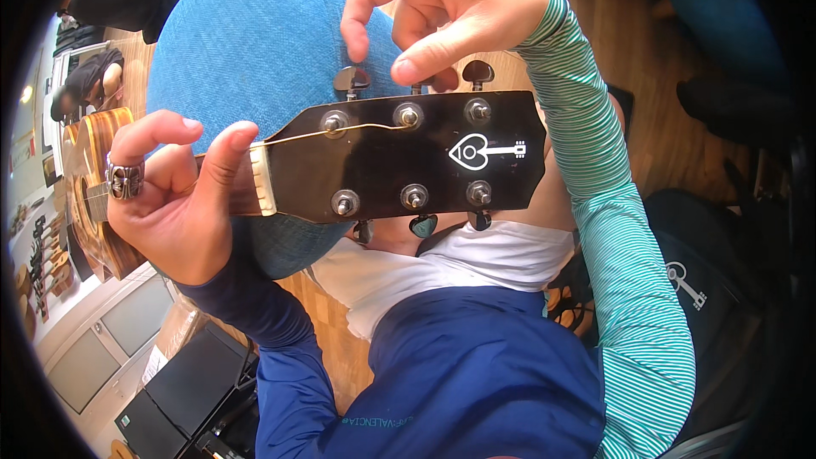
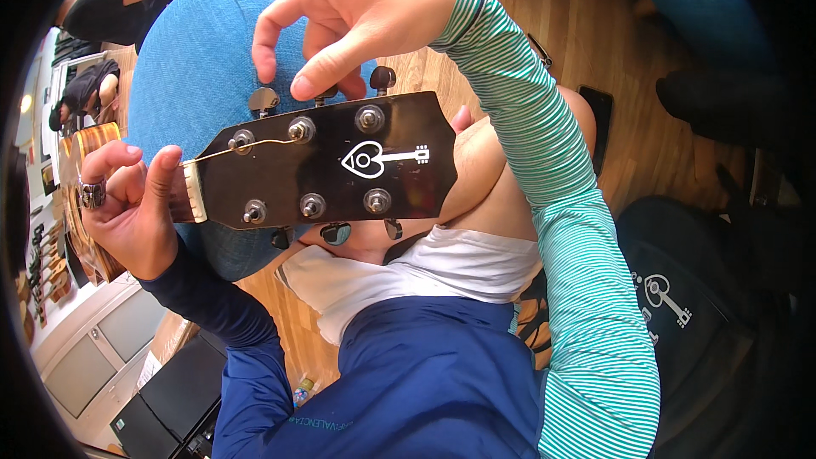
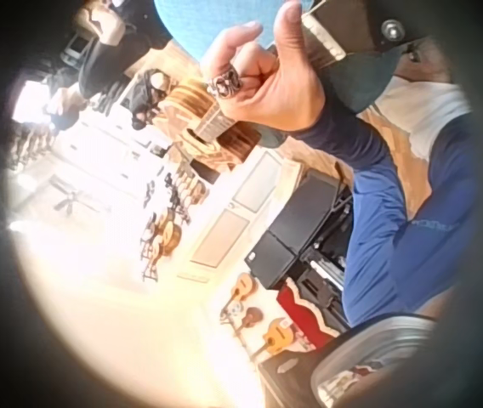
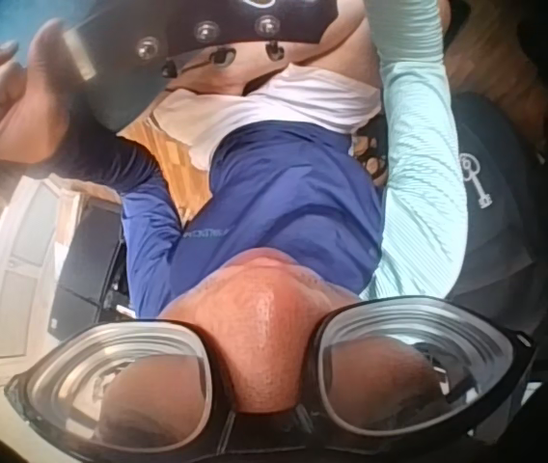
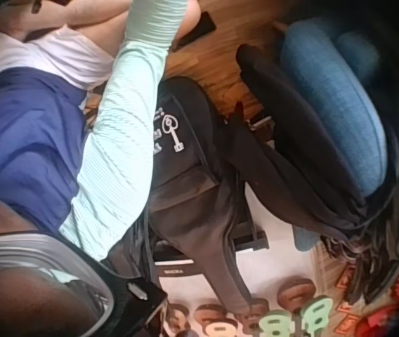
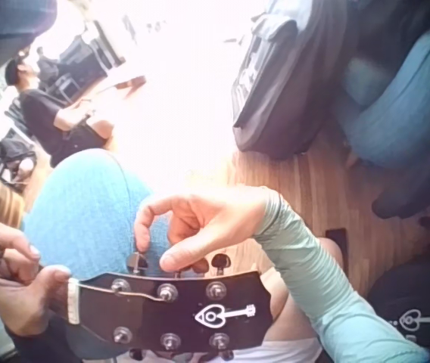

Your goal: The person strings an acoustic guitar by threading a new string through the headstock, winding it around the tuning peg, and tightening it. They repeat this process for multiple strings, occasionally plucking them to check tension.

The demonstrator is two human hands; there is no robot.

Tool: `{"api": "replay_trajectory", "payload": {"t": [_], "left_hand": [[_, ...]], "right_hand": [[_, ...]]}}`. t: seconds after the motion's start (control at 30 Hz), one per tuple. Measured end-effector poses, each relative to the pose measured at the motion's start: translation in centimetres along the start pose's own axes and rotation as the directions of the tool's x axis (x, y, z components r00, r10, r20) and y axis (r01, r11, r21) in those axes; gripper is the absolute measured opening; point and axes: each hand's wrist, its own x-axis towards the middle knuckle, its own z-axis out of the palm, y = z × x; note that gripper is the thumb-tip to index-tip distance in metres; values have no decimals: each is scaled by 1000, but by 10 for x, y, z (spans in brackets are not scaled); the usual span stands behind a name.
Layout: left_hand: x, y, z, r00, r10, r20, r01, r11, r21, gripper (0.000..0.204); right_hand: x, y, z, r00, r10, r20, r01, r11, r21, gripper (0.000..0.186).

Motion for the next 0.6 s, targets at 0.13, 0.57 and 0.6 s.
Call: {"api": "replay_trajectory", "payload": {"t": [0.13, 0.57, 0.6], "left_hand": [[1, 0, 2, 1000, 17, -6, -17, 1000, -2, 38], [-1, 1, 5, 999, -10, -39, 9, 1000, -13, 40], [0, 0, 5, 999, -8, -35, 8, 1000, -12, 40]], "right_hand": [[4, 0, 0, 999, 22, 44, -23, 1000, 12, 34], [0, 7, -3, 998, 38, 59, -55, 947, 317, 26], [-2, 5, -4, 997, 21, 71, -45, 929, 366, 27]]}}
